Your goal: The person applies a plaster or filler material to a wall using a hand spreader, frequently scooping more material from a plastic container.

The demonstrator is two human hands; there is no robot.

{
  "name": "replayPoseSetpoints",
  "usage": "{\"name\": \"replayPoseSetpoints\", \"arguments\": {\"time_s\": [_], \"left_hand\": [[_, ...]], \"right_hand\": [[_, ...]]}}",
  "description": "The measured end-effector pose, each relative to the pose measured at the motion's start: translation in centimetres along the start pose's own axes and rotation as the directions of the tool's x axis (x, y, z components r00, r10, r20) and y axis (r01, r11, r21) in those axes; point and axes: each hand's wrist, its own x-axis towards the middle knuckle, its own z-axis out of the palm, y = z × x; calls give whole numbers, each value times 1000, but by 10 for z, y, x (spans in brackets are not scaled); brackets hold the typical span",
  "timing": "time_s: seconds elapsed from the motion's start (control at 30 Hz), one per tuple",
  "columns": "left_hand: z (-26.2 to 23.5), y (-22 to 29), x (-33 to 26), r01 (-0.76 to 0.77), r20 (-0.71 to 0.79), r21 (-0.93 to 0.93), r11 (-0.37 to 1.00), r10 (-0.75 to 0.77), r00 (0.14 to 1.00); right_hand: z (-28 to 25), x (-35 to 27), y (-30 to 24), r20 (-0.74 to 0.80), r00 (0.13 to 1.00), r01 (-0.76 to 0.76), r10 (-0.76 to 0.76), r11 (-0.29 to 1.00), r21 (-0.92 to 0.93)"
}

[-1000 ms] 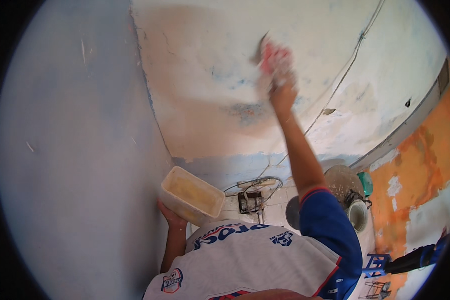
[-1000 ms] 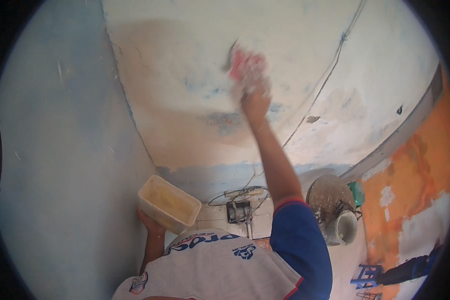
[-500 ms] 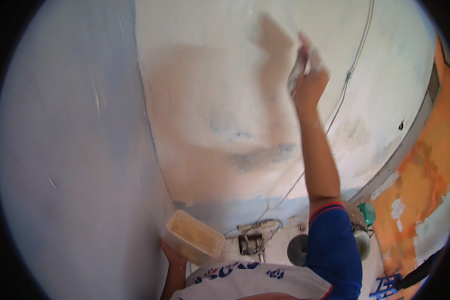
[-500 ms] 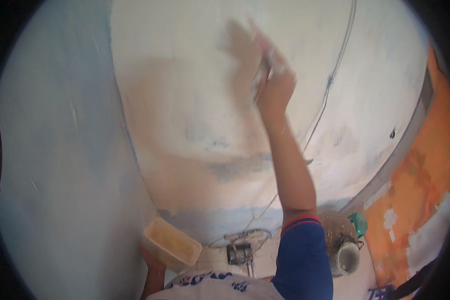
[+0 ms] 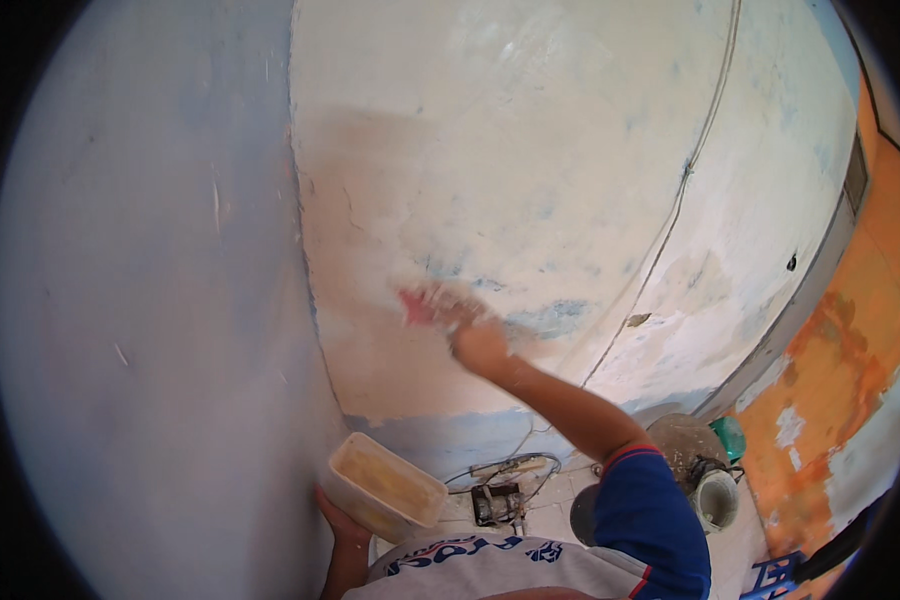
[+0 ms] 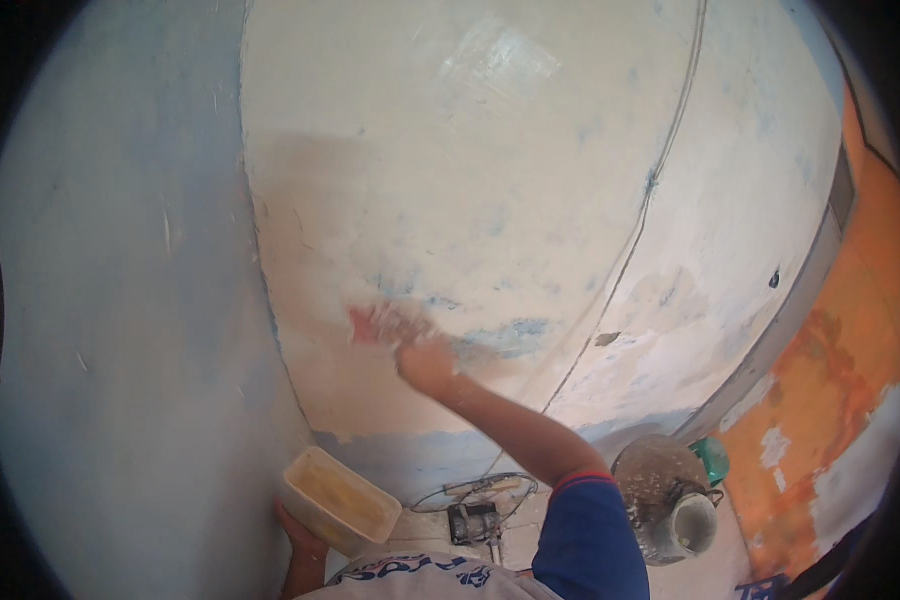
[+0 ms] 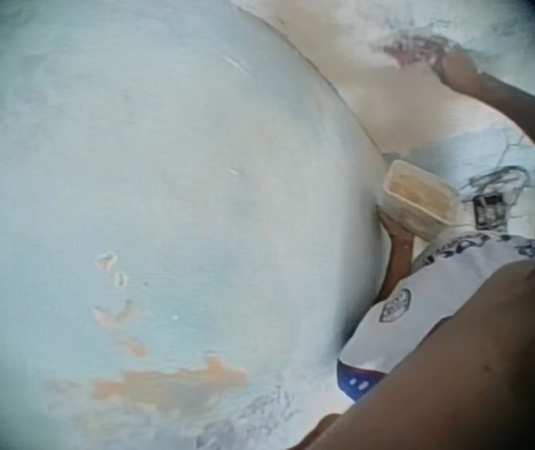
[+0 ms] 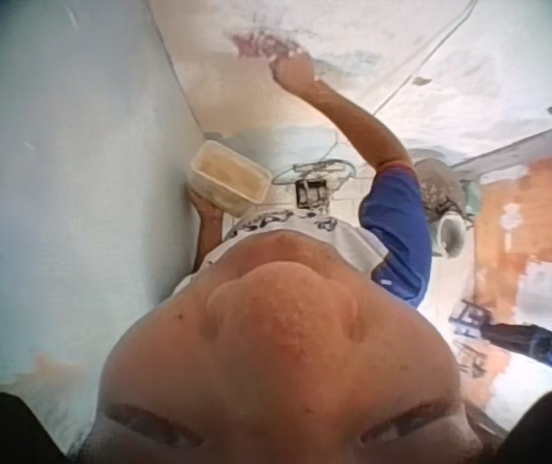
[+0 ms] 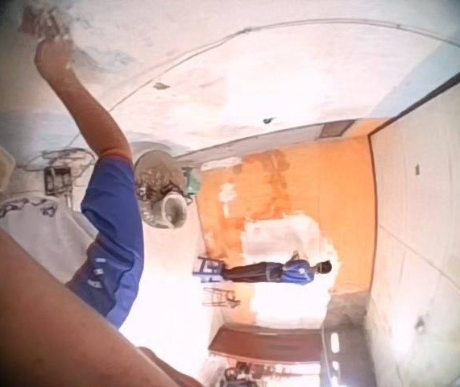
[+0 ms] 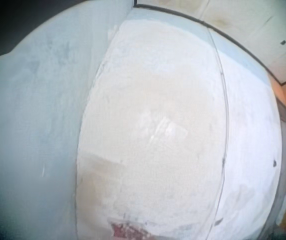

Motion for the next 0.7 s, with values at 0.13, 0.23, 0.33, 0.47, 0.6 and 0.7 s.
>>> {"name": "replayPoseSetpoints", "arguments": {"time_s": [0.13, 0.23, 0.33, 0.47, 0.6, 0.7], "left_hand": [[-3, 2, -3, 26, -30, 10, 1000, -26, 999], [-9, -1, -2, 44, -19, -9, 999, -44, 999], [-14, 2, -1, 19, 2, -1, 1000, -19, 1000], [7, 5, -3, -6, -18, 29, 1000, 6, 1000], [15, 10, -9, -12, -100, 6, 1000, 13, 995], [7, 10, -7, 17, -170, -15, 1000, -19, 985]], "right_hand": [[-125, 97, 101, -398, 878, -347, 267, 927, -144], [-214, 171, 156, -654, 713, -379, 254, 924, -54], [-181, 164, 159, -541, 797, -448, 268, 863, -233], [-42, 66, 81, -367, 915, 70, -165, 964, -258], [-43, 43, 9, 17, 999, 29, -29, 999, 22], [-111, 88, 58, -105, 955, -273, 279, 960, 71]]}}
